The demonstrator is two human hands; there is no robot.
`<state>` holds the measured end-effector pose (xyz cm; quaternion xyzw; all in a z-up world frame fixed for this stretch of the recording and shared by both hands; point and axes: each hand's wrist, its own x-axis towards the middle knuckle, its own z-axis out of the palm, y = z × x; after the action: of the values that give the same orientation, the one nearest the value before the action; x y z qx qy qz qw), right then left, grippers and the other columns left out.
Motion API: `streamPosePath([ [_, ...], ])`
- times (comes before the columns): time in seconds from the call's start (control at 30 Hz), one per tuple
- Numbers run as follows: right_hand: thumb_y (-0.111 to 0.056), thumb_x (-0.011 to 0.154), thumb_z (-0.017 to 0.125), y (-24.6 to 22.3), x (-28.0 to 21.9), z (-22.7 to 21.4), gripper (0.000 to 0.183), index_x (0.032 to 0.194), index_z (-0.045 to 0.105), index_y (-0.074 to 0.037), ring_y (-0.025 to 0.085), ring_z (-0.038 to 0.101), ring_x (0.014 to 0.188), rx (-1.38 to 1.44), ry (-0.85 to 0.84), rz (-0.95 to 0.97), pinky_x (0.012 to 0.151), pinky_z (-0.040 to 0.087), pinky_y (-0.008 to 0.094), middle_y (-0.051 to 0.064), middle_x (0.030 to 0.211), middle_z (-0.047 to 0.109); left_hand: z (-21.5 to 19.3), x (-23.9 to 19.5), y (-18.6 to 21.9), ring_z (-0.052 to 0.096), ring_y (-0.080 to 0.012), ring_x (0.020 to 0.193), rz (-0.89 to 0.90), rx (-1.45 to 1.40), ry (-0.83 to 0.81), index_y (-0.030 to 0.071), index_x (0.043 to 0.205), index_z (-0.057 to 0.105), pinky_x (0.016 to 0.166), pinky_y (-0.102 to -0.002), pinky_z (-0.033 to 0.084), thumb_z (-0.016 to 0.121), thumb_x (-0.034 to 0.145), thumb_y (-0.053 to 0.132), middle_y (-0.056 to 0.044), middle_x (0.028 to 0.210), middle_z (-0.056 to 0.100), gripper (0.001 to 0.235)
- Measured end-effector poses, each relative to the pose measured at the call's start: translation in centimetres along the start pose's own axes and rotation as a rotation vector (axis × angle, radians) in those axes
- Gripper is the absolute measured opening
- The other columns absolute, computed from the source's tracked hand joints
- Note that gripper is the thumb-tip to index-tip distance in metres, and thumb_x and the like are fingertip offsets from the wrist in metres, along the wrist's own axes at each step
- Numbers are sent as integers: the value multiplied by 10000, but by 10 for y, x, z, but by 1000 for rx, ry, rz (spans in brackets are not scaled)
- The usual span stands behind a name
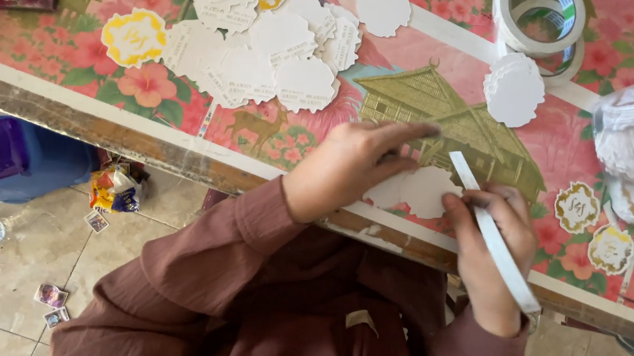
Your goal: The person applies double-sided tape to the edges of white, scalloped paper cutouts. They pick up each cutout, press a strip of tape along its perimeter, and place it on a floral-patterned table.
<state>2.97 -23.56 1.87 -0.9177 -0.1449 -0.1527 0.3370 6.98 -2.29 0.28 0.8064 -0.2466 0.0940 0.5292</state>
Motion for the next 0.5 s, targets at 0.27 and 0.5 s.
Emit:
streamPosePath([
  [0.27,-72,936,638,5,10,-7,126,934,630,53,296,584,1019,36,-99,-67,933,446,379,179,988,606,17,-6,16,605,-282,923,-19,296,44,220,1455,299,805,-437,510,639,888,109,-113,1147,661,670],
  [0.5,-80,800,788,8,1,-9,204,934,673,24,240,600,963,36,-100,10,845,482,331,137,1030,594,31,-5,14,636,-85,651,-150,-31,-46,319,1386,404,676,-243,512,739,841,188,72,754,637,653],
])
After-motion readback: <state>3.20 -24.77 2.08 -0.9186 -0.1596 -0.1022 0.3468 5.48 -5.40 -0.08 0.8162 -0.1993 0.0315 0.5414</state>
